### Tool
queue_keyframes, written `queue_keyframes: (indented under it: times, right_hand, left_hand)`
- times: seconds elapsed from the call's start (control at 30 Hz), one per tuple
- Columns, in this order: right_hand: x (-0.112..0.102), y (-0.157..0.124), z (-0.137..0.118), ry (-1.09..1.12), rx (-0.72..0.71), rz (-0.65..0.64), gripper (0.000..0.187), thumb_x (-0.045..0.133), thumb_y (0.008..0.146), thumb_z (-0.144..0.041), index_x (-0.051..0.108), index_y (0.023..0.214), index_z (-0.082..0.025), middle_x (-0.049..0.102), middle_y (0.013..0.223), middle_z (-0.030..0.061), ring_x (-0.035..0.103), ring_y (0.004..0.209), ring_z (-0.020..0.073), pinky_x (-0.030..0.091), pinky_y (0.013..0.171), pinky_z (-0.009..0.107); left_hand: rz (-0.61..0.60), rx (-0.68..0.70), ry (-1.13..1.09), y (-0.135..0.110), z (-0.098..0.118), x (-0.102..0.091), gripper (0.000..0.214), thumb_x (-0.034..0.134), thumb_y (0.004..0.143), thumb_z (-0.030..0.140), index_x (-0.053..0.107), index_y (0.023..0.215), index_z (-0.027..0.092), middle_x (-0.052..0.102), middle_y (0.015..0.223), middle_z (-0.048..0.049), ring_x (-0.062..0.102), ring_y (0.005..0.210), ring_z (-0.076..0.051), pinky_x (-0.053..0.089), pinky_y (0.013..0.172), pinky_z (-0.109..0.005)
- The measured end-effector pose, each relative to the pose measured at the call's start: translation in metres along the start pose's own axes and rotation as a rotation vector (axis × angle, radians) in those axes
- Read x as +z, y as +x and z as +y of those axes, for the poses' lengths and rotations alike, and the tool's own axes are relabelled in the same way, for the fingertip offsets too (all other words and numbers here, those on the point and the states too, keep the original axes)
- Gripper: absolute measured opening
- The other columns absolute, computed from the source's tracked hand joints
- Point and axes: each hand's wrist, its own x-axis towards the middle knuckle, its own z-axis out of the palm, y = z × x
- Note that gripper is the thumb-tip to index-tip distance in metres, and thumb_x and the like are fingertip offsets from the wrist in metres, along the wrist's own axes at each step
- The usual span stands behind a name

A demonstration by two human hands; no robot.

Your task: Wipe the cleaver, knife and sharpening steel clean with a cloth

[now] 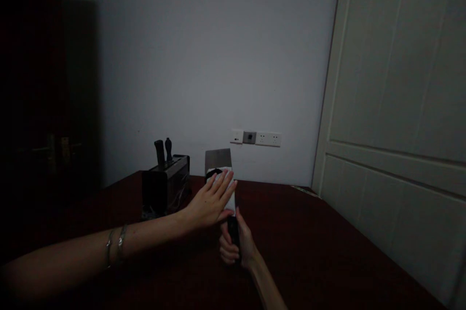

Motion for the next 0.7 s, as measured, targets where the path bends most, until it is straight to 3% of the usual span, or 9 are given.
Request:
queue_keyframes:
  times: [0.43, 0.7]
  right_hand:
    - [-0.004, 0.003, 0.004, 0.034, -0.005, -0.011, 0.065, 0.026, 0.077, -0.071, 0.044, 0.047, -0.017, 0.032, 0.028, -0.0069, 0.020, 0.020, 0.0038, 0.024, 0.026, 0.016]
    - [-0.006, 0.005, 0.006, 0.029, 0.021, 0.025, 0.063, 0.030, 0.075, -0.072, 0.044, 0.047, -0.017, 0.033, 0.027, -0.0075, 0.020, 0.020, 0.0034, 0.025, 0.025, 0.016]
  left_hand:
    - [0.043, -0.113, -0.017, 0.037, -0.033, 0.013, 0.068, 0.033, 0.087, 0.051, 0.023, 0.137, 0.006, 0.012, 0.145, -0.0194, 0.004, 0.135, -0.030, 0.013, 0.107, -0.045]
    - [0.032, -0.138, -0.047, 0.040, -0.044, 0.022, 0.065, 0.026, 0.089, 0.050, 0.021, 0.138, 0.007, 0.011, 0.146, -0.0180, 0.003, 0.135, -0.027, 0.013, 0.107, -0.045]
